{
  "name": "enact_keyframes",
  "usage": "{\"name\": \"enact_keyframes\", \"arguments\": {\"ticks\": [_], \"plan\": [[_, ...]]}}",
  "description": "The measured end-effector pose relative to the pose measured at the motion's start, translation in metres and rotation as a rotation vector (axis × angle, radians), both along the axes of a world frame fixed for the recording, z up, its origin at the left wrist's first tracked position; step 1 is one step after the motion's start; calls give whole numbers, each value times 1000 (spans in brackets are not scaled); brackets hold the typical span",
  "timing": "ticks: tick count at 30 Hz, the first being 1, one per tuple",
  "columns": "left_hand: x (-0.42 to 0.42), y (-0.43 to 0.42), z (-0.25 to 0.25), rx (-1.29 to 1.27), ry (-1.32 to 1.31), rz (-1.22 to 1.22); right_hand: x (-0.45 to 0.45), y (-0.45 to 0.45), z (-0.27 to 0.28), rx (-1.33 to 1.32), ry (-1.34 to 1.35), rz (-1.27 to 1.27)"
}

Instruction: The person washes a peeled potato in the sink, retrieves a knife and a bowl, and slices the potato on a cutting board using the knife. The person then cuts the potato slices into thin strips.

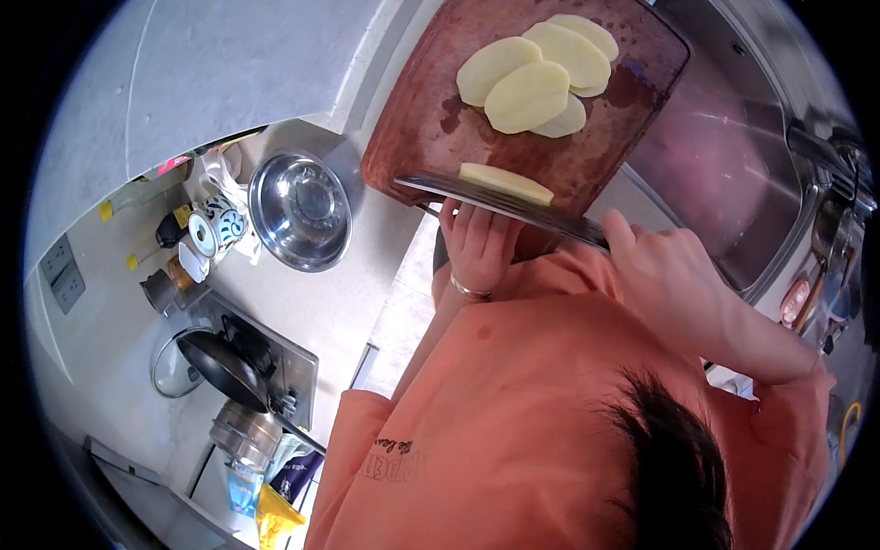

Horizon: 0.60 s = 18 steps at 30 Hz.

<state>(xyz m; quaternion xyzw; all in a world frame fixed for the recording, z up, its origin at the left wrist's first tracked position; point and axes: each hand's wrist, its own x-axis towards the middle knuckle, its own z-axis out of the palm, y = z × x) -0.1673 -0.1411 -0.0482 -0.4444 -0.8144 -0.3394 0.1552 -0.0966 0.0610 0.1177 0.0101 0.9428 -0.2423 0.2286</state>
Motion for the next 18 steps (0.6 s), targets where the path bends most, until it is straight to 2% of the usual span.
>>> {"name": "enact_keyframes", "arguments": {"ticks": [7,11,13,18], "plan": [[1,-2,-1,-24,-12,2,2,-7,-4,147,-2,78],[3,-3,-4,-18,-28,23,3,-10,-6,158,0,89],[4,-2,-4,-12,-33,32,5,-8,-11,74,50,23],[4,-2,0,-12,-34,38,10,-13,-14,140,35,57]]}}
